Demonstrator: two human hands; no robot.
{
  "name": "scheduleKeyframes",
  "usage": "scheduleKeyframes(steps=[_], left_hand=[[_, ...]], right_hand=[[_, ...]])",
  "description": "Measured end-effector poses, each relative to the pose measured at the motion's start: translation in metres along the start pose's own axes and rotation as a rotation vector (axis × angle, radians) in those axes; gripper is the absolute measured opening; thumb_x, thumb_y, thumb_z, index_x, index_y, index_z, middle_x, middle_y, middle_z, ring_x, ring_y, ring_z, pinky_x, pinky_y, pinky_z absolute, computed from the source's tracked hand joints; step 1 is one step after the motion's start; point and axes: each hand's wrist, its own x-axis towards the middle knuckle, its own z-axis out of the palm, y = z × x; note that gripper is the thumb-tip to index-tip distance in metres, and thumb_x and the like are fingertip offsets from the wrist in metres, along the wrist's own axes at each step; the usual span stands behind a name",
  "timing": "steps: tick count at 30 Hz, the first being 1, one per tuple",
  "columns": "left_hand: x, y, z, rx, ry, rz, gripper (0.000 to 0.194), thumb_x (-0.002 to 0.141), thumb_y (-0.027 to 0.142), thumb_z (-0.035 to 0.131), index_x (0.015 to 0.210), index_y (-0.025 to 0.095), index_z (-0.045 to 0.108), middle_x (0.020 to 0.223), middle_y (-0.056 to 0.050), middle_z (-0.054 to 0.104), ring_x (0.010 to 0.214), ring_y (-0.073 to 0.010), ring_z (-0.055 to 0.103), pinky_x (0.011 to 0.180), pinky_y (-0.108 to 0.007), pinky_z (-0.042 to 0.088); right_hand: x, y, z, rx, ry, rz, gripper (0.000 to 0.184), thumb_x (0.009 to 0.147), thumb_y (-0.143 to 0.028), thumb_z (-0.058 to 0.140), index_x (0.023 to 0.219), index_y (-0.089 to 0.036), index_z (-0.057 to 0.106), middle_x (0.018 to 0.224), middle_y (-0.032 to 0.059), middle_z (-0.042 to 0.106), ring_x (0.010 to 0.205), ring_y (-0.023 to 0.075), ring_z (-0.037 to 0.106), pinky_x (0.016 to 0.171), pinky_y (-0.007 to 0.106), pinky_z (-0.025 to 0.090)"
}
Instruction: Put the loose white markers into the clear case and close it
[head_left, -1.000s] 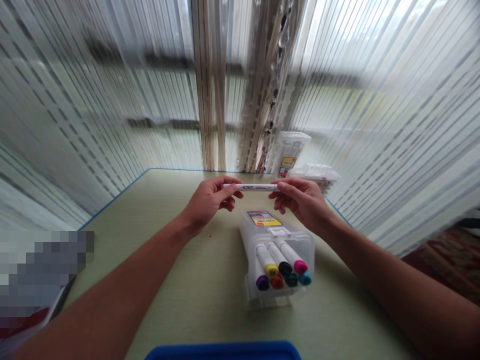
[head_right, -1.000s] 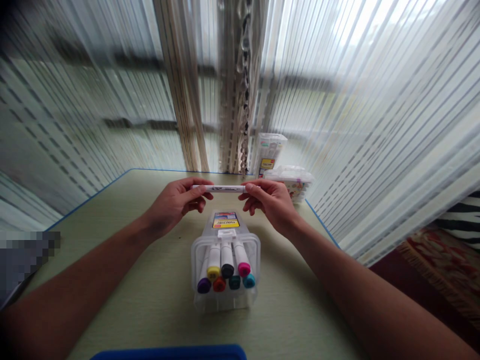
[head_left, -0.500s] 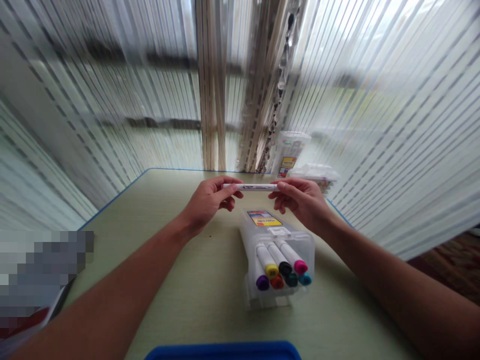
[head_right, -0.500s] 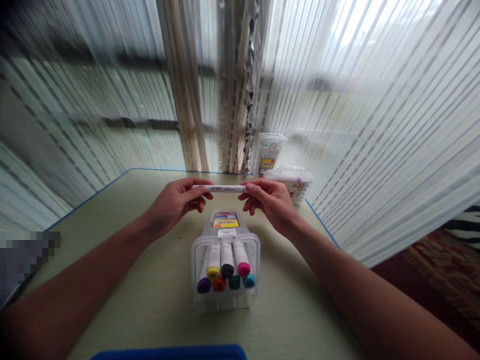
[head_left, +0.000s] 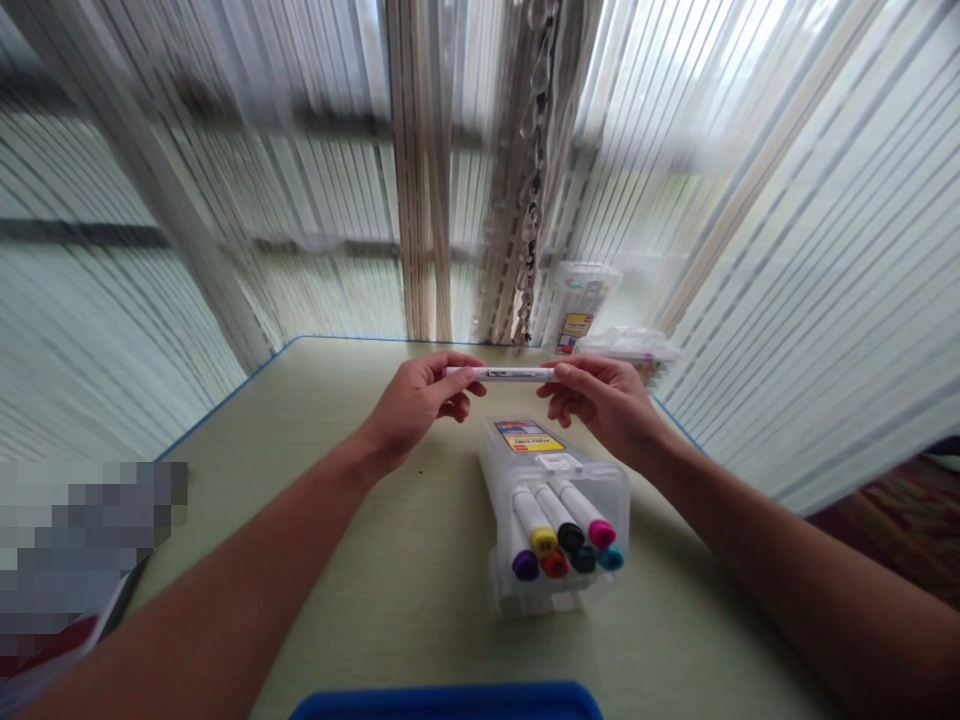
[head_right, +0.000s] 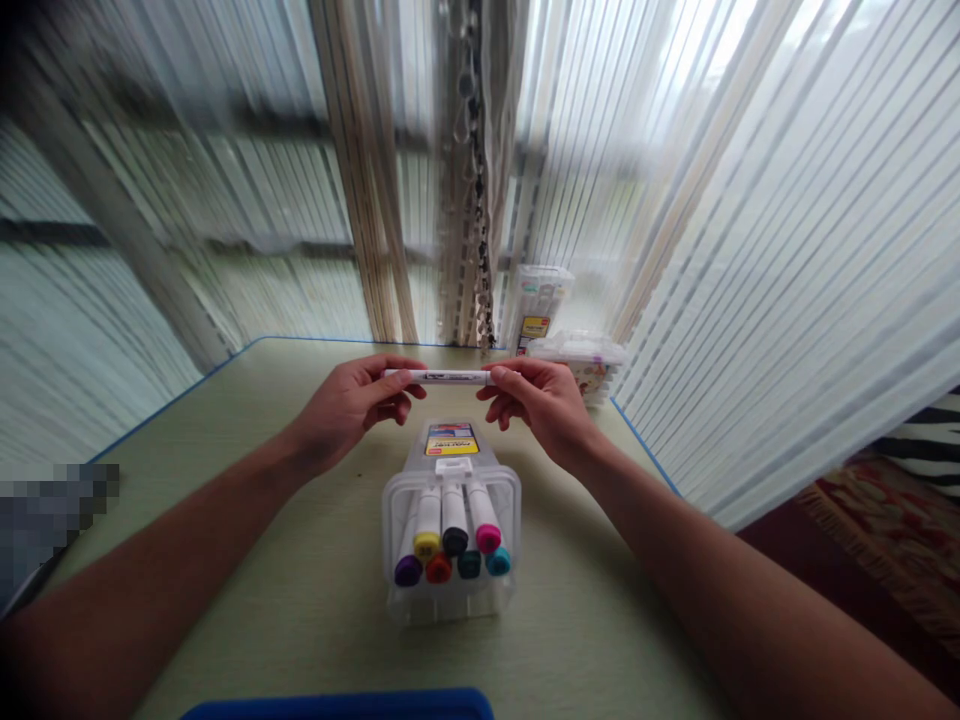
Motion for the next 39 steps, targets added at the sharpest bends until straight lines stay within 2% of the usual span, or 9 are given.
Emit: scheduleKeyframes(steps=[39], left_hand=[[0.0013, -0.0014, -0.0007, 0.003, -0.005, -0.001, 0.025, 0.081, 0.027, 0.071, 0.1, 0.011, 0.071, 0.079, -0.006, 0.07, 0.055, -0.0083, 0.057, 0.055, -0.022, 0.047]], right_hand=[[0.0005, -0.0002, 0.0008, 0.008, 0.005, 0.002, 0.024, 0.075, -0.035, 0.082, 0.084, -0.014, 0.075, 0.07, 0.0073, 0.075, 0.047, 0.0134, 0.066, 0.04, 0.019, 0.048]])
